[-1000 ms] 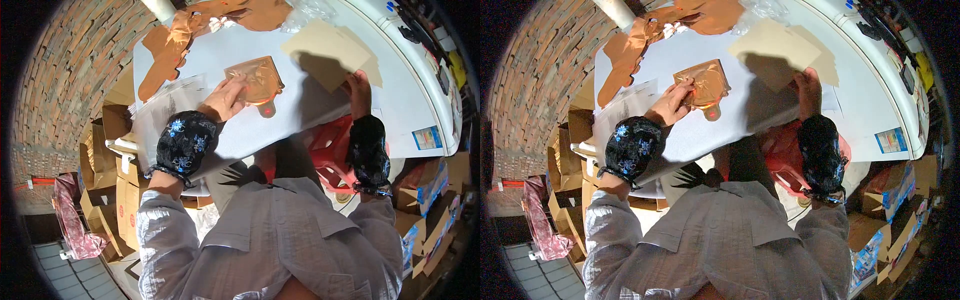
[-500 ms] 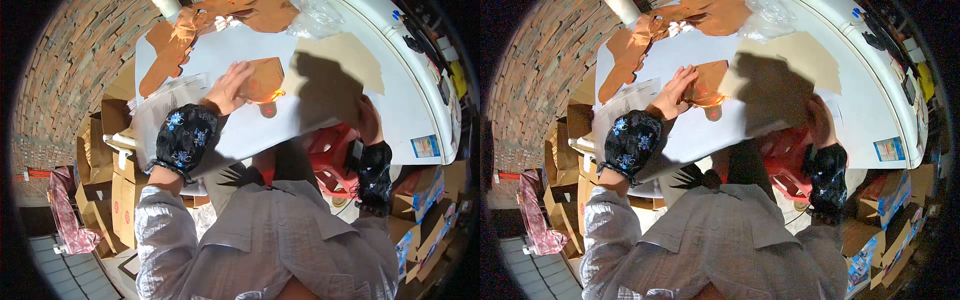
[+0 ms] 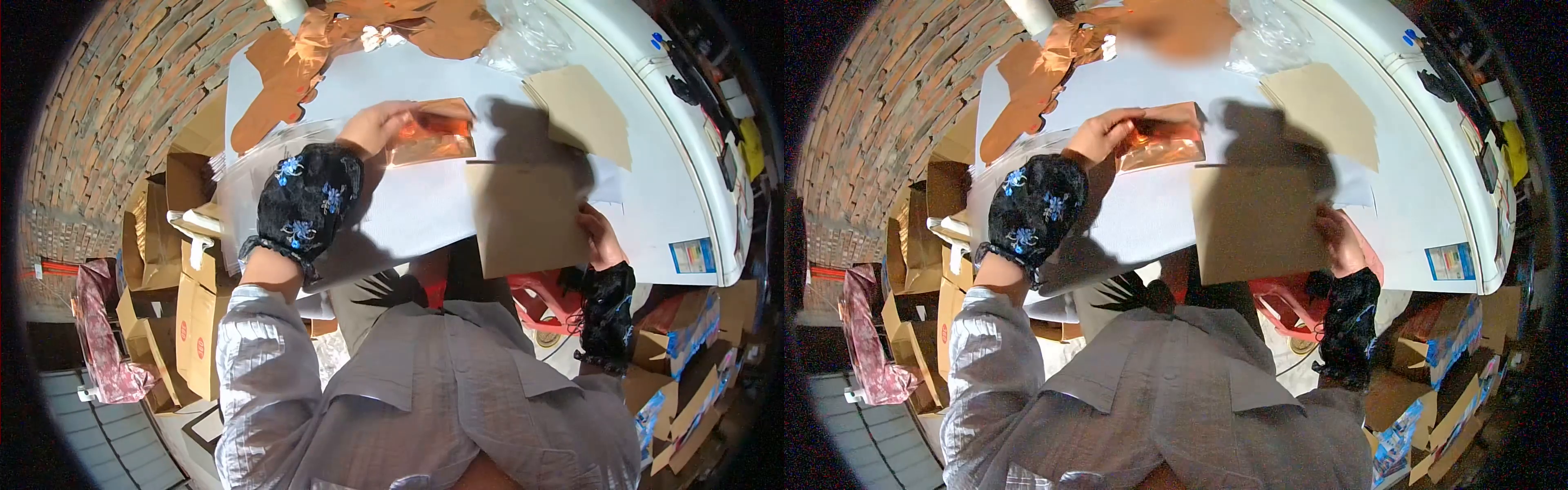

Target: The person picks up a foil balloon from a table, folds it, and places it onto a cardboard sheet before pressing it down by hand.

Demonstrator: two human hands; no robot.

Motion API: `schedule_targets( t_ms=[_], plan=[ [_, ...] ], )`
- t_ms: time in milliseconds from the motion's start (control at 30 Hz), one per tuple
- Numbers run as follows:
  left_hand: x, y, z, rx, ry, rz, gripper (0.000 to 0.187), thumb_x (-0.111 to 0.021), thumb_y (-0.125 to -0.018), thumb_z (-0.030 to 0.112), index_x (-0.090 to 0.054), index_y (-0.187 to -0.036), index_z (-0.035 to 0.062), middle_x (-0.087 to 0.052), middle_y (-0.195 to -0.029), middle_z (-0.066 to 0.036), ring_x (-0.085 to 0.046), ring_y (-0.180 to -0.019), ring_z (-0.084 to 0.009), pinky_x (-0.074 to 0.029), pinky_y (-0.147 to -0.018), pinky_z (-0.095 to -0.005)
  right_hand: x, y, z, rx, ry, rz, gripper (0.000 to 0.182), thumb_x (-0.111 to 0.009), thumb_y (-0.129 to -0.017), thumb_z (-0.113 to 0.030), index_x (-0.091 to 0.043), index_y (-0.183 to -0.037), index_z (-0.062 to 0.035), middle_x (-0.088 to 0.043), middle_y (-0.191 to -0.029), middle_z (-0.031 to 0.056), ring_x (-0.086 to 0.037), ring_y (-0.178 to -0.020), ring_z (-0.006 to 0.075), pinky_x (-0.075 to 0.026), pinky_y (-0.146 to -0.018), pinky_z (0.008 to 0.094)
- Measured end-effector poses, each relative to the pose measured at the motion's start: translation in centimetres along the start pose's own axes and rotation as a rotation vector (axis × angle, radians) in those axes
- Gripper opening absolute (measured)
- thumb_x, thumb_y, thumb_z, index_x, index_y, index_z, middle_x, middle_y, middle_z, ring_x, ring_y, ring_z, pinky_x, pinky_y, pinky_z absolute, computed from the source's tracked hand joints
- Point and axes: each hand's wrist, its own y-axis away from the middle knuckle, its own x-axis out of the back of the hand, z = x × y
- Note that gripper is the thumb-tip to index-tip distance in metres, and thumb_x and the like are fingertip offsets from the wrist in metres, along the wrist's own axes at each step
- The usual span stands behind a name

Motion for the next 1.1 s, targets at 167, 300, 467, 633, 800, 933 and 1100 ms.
schedule_targets(
  t_ms=[167,300,467,633,800,933,1100],
  plan=[
    [0.8,-2.8,-1.5,0.160,0.055,0.142,0.037,-0.058,-0.099,0.031,-0.065,-0.116,-0.0007,-0.070,-0.099,-0.011,-0.063,-0.092,-0.0188,-0.048,-0.086,-0.0310,-4.1,0.7,-2.8,0.029,0.151,-0.039,0.034,-0.056,-0.092,-0.012,-0.056,-0.122,0.0038,-0.060,-0.113,0.0080,-0.056,-0.104,0.0164,-0.045,-0.091,0.0276],
    [1.2,-4.6,-3.1,0.209,0.029,0.133,0.037,-0.059,-0.099,0.031,-0.066,-0.114,-0.0019,-0.069,-0.097,-0.005,-0.060,-0.087,-0.0108,-0.047,-0.082,-0.0274,-4.2,-1.0,-1.3,0.056,0.036,0.050,0.034,-0.060,-0.091,-0.015,-0.058,-0.120,0.0017,-0.062,-0.109,0.0071,-0.059,-0.096,0.0163,-0.047,-0.087,0.0283],
    [1.6,-5.4,-2.3,0.194,0.178,0.148,0.038,-0.060,-0.099,0.032,-0.066,-0.114,-0.0023,-0.069,-0.097,-0.004,-0.060,-0.088,-0.0110,-0.047,-0.083,-0.0271,-8.1,-2.4,-3.8,0.061,0.044,-0.117,0.031,-0.060,-0.091,-0.015,-0.058,-0.118,0.0000,-0.063,-0.107,0.0062,-0.061,-0.093,0.0161,-0.050,-0.082,0.0279],
    [1.4,-6.0,-2.4,0.195,0.194,0.202,0.036,-0.063,-0.096,0.031,-0.067,-0.112,-0.0011,-0.068,-0.096,-0.004,-0.059,-0.089,-0.0117,-0.047,-0.083,-0.0275,-10.3,-3.6,-4.3,0.064,0.028,-0.146,0.028,-0.059,-0.091,-0.014,-0.057,-0.116,-0.0008,-0.064,-0.105,0.0045,-0.060,-0.090,0.0128,-0.050,-0.079,0.0262],
    [1.4,-6.5,-3.3,0.251,0.107,0.169,0.038,-0.064,-0.092,0.033,-0.067,-0.111,-0.0001,-0.070,-0.096,-0.009,-0.064,-0.089,-0.0178,-0.048,-0.082,-0.0315,-12.4,-4.8,-5.5,0.043,0.282,-0.108,0.026,-0.056,-0.094,-0.015,-0.059,-0.116,-0.0019,-0.064,-0.102,0.0023,-0.060,-0.089,0.0089,-0.049,-0.080,0.0232],
    [1.1,-6.8,-4.0,0.248,0.172,0.194,0.037,-0.063,-0.092,0.033,-0.067,-0.109,0.0006,-0.071,-0.094,-0.010,-0.065,-0.088,-0.0195,-0.048,-0.082,-0.0328,-14.7,-8.0,-4.4,0.171,0.340,-0.167,0.026,-0.055,-0.095,-0.015,-0.059,-0.117,-0.0014,-0.065,-0.103,0.0011,-0.060,-0.090,0.0077,-0.048,-0.082,0.0224],
    [0.9,-7.6,-4.6,0.315,0.347,0.167,0.026,-0.066,-0.094,0.021,-0.067,-0.109,-0.0005,-0.067,-0.094,-0.001,-0.060,-0.086,-0.0097,-0.047,-0.082,-0.0245,-17.0,-10.9,-4.0,0.215,0.383,-0.100,0.030,-0.056,-0.094,-0.015,-0.059,-0.118,0.0032,-0.066,-0.108,0.0080,-0.061,-0.096,0.0138,-0.048,-0.089,0.0277]
  ],
)
